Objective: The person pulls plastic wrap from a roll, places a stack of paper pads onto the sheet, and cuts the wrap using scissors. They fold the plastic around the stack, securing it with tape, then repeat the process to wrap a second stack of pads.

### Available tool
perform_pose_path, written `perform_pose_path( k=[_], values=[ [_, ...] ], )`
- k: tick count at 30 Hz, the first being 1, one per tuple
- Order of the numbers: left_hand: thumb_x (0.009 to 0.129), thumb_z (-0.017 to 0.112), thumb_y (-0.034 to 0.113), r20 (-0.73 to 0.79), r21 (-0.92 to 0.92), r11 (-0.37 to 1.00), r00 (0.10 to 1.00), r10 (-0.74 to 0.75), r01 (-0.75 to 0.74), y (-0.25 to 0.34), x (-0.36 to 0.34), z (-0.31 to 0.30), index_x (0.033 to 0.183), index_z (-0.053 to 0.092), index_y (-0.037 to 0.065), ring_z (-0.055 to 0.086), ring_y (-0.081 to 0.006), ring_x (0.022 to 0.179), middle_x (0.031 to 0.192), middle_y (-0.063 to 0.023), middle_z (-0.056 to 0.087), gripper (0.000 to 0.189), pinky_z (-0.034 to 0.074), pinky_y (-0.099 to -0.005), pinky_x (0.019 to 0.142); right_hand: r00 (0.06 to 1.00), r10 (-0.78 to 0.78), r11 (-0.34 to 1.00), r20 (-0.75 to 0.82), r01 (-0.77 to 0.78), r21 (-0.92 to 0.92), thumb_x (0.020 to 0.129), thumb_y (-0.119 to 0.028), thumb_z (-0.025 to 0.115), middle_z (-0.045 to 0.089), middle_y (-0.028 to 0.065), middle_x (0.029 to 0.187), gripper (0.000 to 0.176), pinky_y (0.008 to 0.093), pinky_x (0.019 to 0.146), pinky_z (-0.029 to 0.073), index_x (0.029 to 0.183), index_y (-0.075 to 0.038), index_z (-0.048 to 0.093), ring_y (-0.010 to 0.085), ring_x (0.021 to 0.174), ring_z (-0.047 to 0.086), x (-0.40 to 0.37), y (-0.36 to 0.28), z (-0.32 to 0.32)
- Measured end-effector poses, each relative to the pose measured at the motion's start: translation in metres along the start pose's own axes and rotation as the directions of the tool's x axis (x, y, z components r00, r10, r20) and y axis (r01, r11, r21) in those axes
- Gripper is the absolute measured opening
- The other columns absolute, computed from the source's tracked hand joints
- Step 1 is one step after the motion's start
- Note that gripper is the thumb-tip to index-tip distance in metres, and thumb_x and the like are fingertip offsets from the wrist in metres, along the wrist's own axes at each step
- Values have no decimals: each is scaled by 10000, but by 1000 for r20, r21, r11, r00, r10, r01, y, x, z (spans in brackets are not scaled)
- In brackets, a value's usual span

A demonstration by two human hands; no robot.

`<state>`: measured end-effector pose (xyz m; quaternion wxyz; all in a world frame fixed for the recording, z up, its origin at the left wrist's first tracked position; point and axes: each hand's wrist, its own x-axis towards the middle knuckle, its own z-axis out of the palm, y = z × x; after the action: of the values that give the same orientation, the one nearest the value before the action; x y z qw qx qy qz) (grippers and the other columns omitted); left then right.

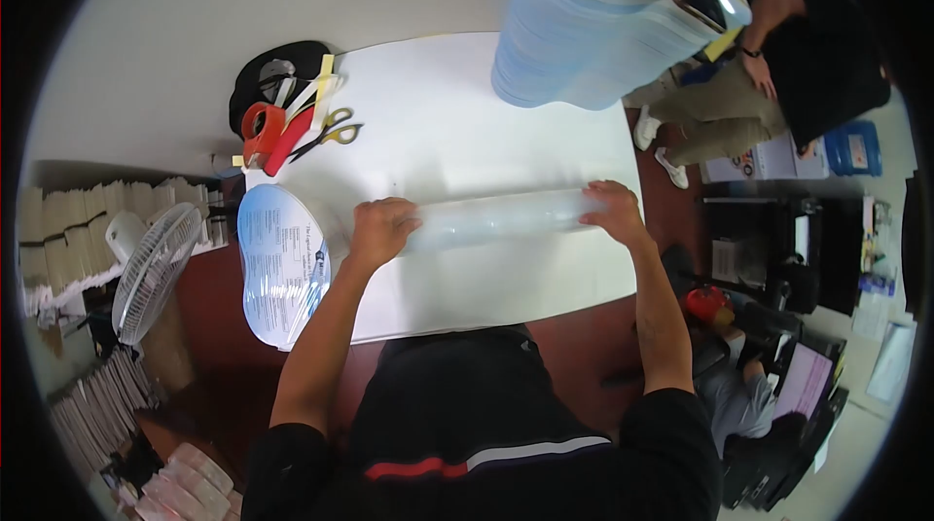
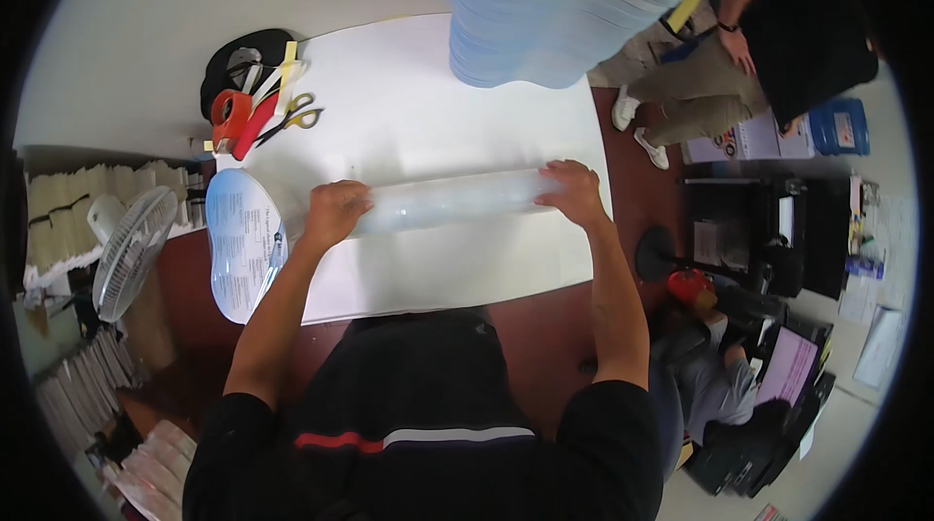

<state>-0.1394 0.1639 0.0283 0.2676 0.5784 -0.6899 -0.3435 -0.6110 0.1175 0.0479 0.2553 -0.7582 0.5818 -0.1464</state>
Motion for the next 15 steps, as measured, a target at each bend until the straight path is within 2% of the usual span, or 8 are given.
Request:
perform_pose_path(
  k=[3,4,6,7,8,9,11,15],
  values=[
    [745,813,82,-168,-128,988,983,69,-92,-1,2,6,865,755,35,716,-305,760,847,-116,742,142,550,-396,800,987,-38,999,-155,35,-22,699,-174,877,742,89,1149,296,478,1128,372,978,-113,796,283,1224,619,-10,2,10],
    [746,818,84,-172,-137,987,983,61,-85,1,1,9,872,756,37,708,-301,784,867,-112,740,148,544,-397,800,966,3,993,-260,27,111,732,-95,842,756,69,1053,168,502,1122,361,888,-85,781,260,1131,653,-11,4,17],
    [746,827,86,-170,-158,984,984,55,-82,12,0,12,886,760,41,692,-294,834,906,-105,737,162,533,-397,801,959,-30,988,-282,70,134,741,-84,834,749,68,991,134,493,1064,407,855,-69,766,257,1057,662,-8,7,17],
    [747,829,89,-156,-72,997,987,23,-35,25,4,12,875,761,45,677,-288,848,910,-97,729,151,527,-399,802,953,-47,985,-300,93,142,745,-78,830,745,67,960,119,489,1035,429,838,-61,759,255,1020,666,-3,8,17],
    [748,831,92,-146,16,1000,989,-8,11,38,7,11,864,763,49,663,-282,863,914,-90,721,141,521,-400,802,900,-169,974,-401,215,71,763,-47,802,718,70,907,92,462,917,479,812,-43,724,264,925,654,1,6,22],
    [749,832,95,-140,105,993,989,-39,54,46,12,13,853,765,52,648,-276,878,918,-83,713,131,515,-402,802,899,-194,974,-394,225,34,768,-36,790,711,74,908,90,451,888,486,819,-40,716,271,919,650,3,3,22],
    [749,833,96,-88,89,996,996,-19,27,50,21,24,888,762,67,623,-270,889,912,-73,691,159,498,-404,801,895,-248,967,-372,251,-40,779,-13,766,696,82,911,88,429,828,501,834,-35,700,285,907,643,7,-6,15],
    [766,818,96,-27,28,995,995,-95,96,45,31,42,966,739,95,604,-283,887,892,-66,665,214,477,-421,839,928,-195,971,-318,229,72,804,54,691,650,108,934,136,410,783,509,881,-40,629,314,878,617,4,-3,13]
  ],
)
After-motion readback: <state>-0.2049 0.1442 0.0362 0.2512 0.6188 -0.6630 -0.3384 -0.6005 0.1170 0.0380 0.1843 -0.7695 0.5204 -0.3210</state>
